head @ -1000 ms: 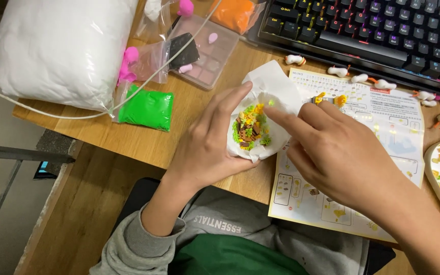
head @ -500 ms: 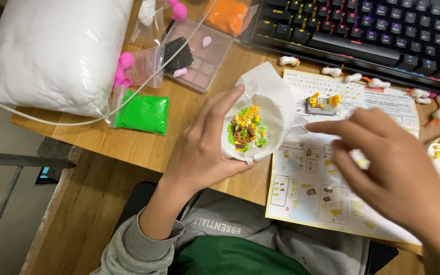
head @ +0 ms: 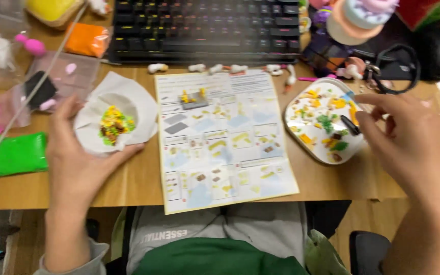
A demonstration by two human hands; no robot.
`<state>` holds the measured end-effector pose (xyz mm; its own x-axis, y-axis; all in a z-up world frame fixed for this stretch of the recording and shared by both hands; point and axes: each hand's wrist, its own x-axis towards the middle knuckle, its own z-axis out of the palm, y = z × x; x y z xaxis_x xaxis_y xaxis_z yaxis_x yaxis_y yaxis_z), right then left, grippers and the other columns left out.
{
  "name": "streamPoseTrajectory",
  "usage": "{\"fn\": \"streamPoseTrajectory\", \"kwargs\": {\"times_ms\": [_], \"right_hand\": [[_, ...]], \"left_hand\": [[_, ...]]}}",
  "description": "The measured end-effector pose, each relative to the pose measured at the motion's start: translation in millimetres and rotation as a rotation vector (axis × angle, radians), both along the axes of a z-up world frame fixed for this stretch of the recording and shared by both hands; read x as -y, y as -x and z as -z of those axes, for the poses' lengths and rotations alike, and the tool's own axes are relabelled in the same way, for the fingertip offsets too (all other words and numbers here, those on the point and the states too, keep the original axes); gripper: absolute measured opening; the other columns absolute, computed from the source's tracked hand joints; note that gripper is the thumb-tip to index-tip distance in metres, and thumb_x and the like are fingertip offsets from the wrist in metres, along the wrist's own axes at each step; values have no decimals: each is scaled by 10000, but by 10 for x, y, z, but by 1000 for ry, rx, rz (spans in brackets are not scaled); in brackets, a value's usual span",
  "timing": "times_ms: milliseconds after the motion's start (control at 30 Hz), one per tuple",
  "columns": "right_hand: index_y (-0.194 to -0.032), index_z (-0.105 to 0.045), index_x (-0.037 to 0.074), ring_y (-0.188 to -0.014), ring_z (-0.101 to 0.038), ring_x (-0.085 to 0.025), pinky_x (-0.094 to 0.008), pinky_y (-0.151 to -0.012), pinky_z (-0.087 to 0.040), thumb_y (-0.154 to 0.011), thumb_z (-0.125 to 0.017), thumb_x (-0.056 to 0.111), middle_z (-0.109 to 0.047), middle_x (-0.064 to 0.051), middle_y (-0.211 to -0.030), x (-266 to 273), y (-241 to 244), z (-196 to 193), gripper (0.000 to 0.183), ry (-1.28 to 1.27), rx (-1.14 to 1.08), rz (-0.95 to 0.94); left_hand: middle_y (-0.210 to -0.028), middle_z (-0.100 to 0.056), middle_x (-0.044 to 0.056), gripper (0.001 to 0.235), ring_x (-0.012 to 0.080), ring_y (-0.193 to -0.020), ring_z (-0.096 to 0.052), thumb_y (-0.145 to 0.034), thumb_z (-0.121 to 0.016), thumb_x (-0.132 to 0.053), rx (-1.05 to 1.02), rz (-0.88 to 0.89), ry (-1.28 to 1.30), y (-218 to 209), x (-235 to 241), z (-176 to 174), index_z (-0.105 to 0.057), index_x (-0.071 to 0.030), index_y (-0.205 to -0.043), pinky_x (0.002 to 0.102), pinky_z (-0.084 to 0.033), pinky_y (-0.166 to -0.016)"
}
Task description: The person assembles a miniature model using small, colorful plastic pieces. They pick up individual components from a white paper and a tray, consult a printed instruction sheet, and connect the pieces by hand to build the structure.
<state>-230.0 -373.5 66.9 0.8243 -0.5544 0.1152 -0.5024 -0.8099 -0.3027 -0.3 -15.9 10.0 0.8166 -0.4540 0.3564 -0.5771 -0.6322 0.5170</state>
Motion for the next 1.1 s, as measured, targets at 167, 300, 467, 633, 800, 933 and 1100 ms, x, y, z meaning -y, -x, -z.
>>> {"fn": "streamPoseTrajectory", "kwargs": {"times_ms": [167, 300, 467, 633, 800, 933, 1100], "right_hand": [[-1122, -734, 123, -622, -536, -238, -392, -640, -382, -951, -603, 175, -607, -79, -793, 57, 120, 2, 222, -79, -111, 54], [-1074, -751, 158, -697, -573, -230, -391, -625, -390, -930, -599, 224, -597, -53, -840, 81, 134, 34, 220, -156, -144, 79], [-1095, -736, 157, -717, -600, -258, -404, -657, -413, -927, -594, 207, -633, -64, -907, 146, 125, 81, 226, -172, -125, 41], [-1119, -717, 149, -736, -584, -254, -403, -627, -403, -943, -567, 178, -595, -78, -842, 215, 113, 106, 233, -193, -122, 58], [-1065, -724, 121, -751, -618, -252, -374, -688, -422, -906, -606, 154, -639, -72, -898, 251, 121, 178, 201, -224, -28, -26], [-1077, -719, 116, -717, -604, -242, -379, -642, -414, -918, -596, 156, -612, -71, -876, 151, 200, 204, 205, -265, -32, 4], [-1092, -720, 109, -805, -596, -194, -319, -727, -417, -924, -600, 144, -586, -40, -887, 54, 390, 279, 210, -280, 109, 35]], "left_hand": [[-1288, -535, 310, 1054, 433, -1132, -501, -637, -939, -286, 133, 12, -82, 58, 36, 38, -411, 142, -1443, 506, -392, -930], [-1308, -515, 354, 1058, 468, -1164, -501, -663, -966, -266, 241, -4, -109, 62, 52, 68, -426, 197, -1445, 521, -404, -961], [-1280, -551, 351, 1028, 482, -1149, -518, -693, -966, -311, 329, 0, -163, 16, 49, 118, -446, 181, -1430, 525, -405, -968], [-1274, -541, 305, 1011, 489, -1183, -488, -684, -929, -373, 339, -33, -235, 27, 106, 50, -474, 170, -1405, 542, -349, -992], [-1381, -478, 378, 1071, 533, -1241, -459, -648, -924, -346, 327, -22, -233, 197, 214, -216, -411, 175, -1431, 597, -370, -977], [-1410, -467, 393, 972, 544, -1288, -459, -747, -941, -249, 400, 77, -169, 286, 254, -309, -406, 205, -1419, 606, -388, -1032], [-1172, -586, 325, 684, 440, -1107, -558, -871, -875, -223, 457, 293, 26, 287, 393, -113, -547, 180, -1315, 482, -467, -960]]}}
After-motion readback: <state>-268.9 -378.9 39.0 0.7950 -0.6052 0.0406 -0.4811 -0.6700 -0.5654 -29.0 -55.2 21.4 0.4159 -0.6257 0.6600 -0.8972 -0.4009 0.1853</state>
